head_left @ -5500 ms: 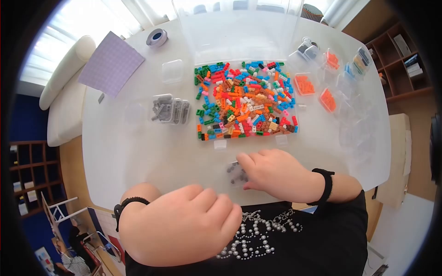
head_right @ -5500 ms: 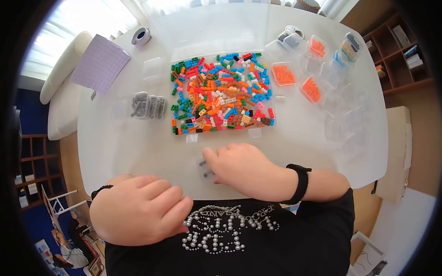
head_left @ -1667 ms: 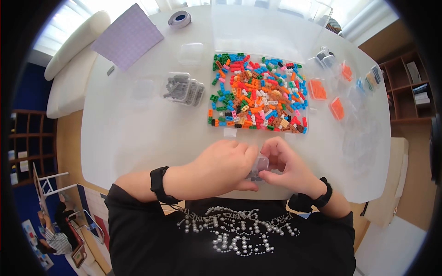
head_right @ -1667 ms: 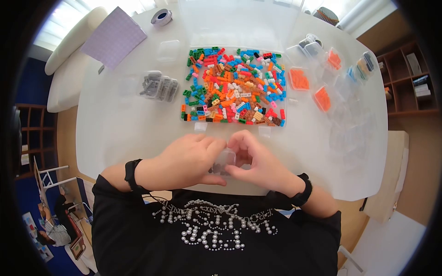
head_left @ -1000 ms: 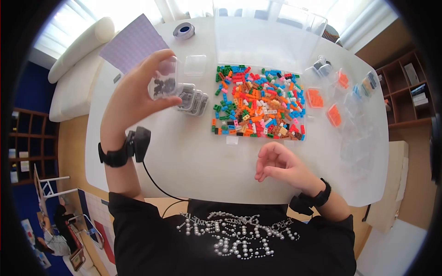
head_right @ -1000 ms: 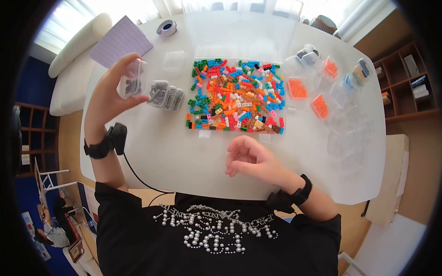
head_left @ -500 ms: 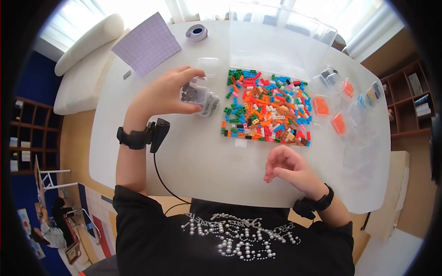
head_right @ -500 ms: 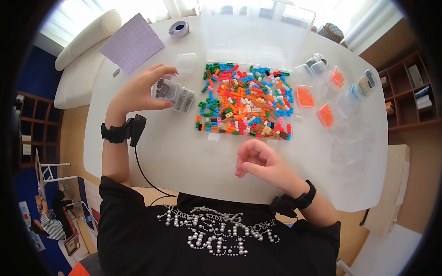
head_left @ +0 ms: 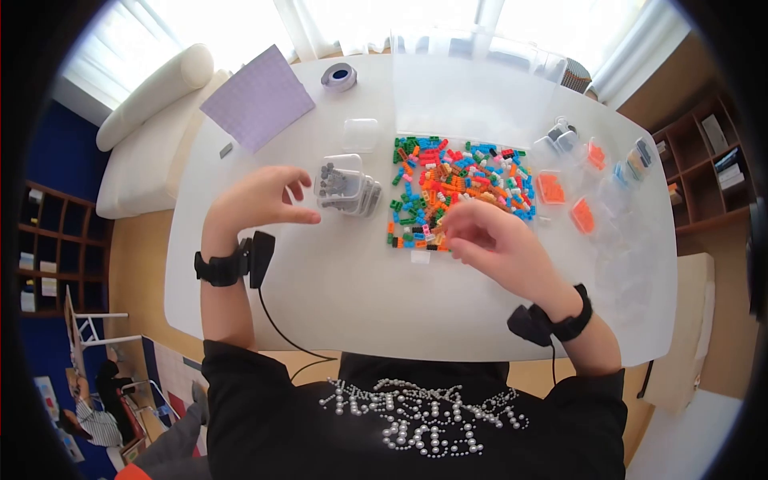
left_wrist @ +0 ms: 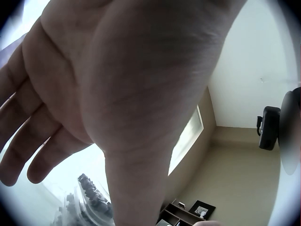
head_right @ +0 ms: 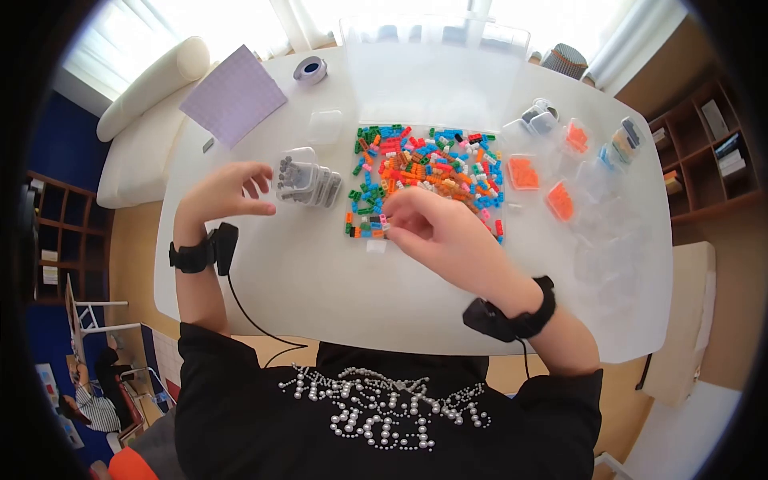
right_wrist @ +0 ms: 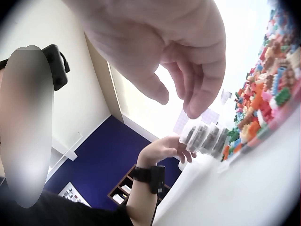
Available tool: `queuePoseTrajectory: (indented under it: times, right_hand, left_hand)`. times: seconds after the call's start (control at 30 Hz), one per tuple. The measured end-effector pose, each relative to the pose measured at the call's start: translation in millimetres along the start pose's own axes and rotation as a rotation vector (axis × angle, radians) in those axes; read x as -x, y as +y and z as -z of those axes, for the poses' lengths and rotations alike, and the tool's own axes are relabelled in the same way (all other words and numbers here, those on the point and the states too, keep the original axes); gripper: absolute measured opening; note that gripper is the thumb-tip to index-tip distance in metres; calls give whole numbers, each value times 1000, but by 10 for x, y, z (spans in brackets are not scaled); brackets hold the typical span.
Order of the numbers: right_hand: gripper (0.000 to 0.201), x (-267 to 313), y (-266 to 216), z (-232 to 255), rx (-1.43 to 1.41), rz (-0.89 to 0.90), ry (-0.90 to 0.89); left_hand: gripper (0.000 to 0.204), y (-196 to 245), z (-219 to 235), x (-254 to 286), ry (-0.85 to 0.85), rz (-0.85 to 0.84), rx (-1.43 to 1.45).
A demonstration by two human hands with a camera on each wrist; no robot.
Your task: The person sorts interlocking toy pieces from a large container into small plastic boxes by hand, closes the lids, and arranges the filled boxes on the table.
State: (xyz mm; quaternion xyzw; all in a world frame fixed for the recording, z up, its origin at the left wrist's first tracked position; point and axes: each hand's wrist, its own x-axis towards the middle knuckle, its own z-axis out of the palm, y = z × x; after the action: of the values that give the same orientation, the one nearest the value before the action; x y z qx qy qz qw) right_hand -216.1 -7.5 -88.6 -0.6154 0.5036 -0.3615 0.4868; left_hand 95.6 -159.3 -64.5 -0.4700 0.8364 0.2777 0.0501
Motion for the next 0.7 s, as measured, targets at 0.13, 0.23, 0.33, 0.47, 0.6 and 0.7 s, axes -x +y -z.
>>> queuePoseTrajectory:
  times: [0.13,0.23,0.33,0.47,0.6,0.7]
  right_hand:
    - [32,-610,-55,-94,144,-147,-131]
    - [41,-923,-53,-245,196,-236,-105]
    - [41,-1163,22,-359,311,-296,-198]
    - [40,-1343,67,-412,295,-274,-211]
    - [41,-1506,102,-436,274,-262,-216]
    - [37,-1657,159,-427,550,-37,-121]
  left_hand:
    - [55,-192,-388,-102,-52,-61,193]
    - [48,-108,-516,-115,-1,-50,275]
    - [41,-72,-576,-153,0,23,449]
    - [28,-17,-573,-199,83,69,520]
    - [23,-8,-549,-258,122,96,533]
    - [22,-43,-520,-311,142,88,519]
